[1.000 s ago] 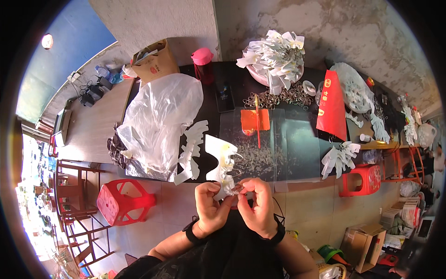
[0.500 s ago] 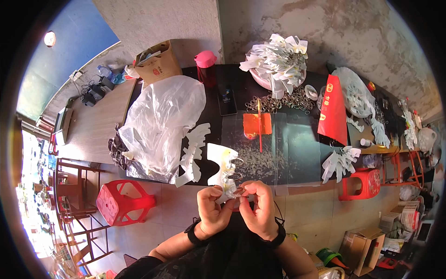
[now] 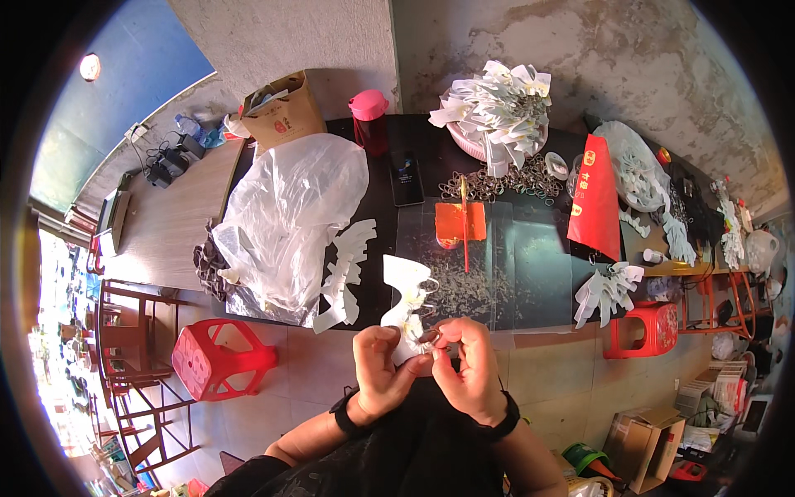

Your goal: The person picks up a white paper cutout and threads a metal ring through a hole in the material. They continue to layer more paper cutouts onto the ring one by one before setting the assembled piece down.

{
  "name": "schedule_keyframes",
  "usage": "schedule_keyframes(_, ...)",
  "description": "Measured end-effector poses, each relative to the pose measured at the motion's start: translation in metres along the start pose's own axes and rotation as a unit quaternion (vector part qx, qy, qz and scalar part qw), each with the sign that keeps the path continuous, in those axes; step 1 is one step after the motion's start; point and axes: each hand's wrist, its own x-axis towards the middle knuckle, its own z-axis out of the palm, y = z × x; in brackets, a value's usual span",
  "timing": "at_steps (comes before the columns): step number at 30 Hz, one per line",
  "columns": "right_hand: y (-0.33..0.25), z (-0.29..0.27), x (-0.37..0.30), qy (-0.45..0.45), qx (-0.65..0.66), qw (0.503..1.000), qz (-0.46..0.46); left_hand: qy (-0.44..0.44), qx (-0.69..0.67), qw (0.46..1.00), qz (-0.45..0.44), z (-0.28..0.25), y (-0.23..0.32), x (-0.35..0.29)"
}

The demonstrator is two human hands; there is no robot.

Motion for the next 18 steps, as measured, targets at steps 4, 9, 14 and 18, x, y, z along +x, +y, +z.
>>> schedule_keyframes(4,-0.011,-0.028,0.012,-0.064,-0.017,0.998,0.002,-0.062,-0.112,0.99,-0.067,-0.016,-0.015,-0.005)
schedule_keyframes(9,-0.029,-0.053,0.028,-0.115,-0.086,0.988,0.056,0.003,-0.116,0.984,-0.136,-0.047,-0.017,0.001)
schedule_keyframes(14,-0.033,-0.051,0.038,-0.117,-0.125,0.985,0.032,0.051,-0.092,0.989,-0.108,-0.051,-0.013,0.03)
schedule_keyframes(18,-0.029,-0.044,0.039,-0.103,-0.124,0.987,0.024,0.046,-0.133,0.981,-0.134,-0.04,-0.006,0.022)
